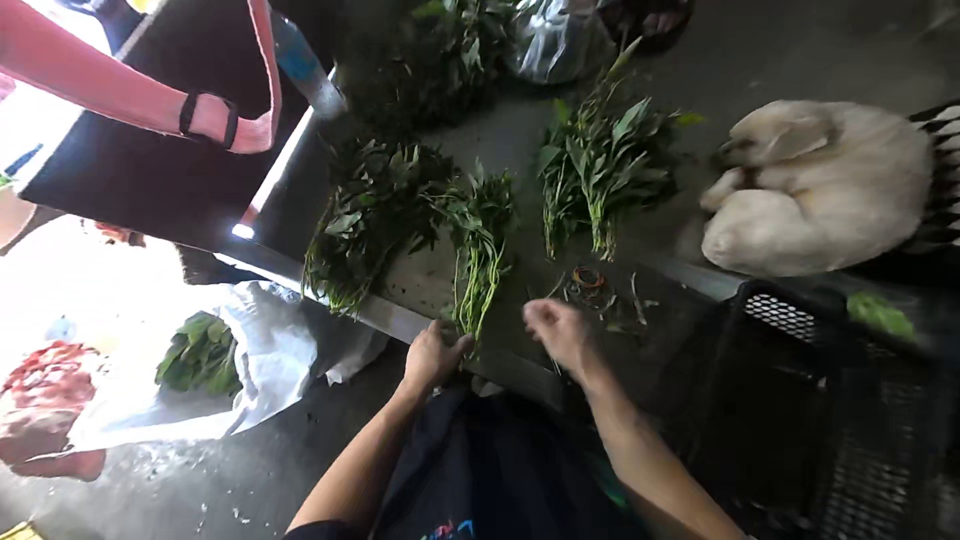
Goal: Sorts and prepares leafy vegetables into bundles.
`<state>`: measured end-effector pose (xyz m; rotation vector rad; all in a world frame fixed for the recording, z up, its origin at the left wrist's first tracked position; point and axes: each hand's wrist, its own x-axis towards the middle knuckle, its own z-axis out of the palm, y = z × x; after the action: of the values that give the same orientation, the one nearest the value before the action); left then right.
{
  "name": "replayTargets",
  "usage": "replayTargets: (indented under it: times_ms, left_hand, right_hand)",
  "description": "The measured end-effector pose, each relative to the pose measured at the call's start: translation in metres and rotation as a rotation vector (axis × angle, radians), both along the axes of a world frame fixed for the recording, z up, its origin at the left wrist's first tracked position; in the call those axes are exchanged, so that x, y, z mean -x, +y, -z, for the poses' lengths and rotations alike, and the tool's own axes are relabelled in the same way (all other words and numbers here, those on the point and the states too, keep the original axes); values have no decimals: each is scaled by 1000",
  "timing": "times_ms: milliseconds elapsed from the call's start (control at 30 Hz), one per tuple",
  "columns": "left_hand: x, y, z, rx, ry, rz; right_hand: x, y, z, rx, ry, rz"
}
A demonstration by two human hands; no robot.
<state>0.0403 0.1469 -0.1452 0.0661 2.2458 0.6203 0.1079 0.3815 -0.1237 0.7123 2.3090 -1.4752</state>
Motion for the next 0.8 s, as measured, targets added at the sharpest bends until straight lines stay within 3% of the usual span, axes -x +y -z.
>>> replayTargets:
  times_ms: [67,200,267,367,467,567,667,800]
  left_hand:
    - [6,5,3,-15,-37,38]
    - [4,6,9,-294,-151,-61]
    - [4,-1,9,-451,-267,-82]
    - [18,-15,-2,-553,-327,49]
    - [34,-28,-19,-491,-91,206]
    - [52,-43,-36,-508,194,287]
    - [68,-45,-56,-599,363,479]
    - [80,-16,-72,-636,612,977]
  right_hand:
    - [-6,-35,11,126,-168,-121]
    - [-5,-87,13,-65,-284,-210]
    - [-3,-98,13,-59,-271,-124]
    - [-4,-103,19,116,-196,119]
    - [-7,-107,20,357,-21,236]
    - [-7,-107,7,373,86,275]
    - [-8,-103,-11,224,112,233]
    - [-1,-98,-55,-61,-75,-8]
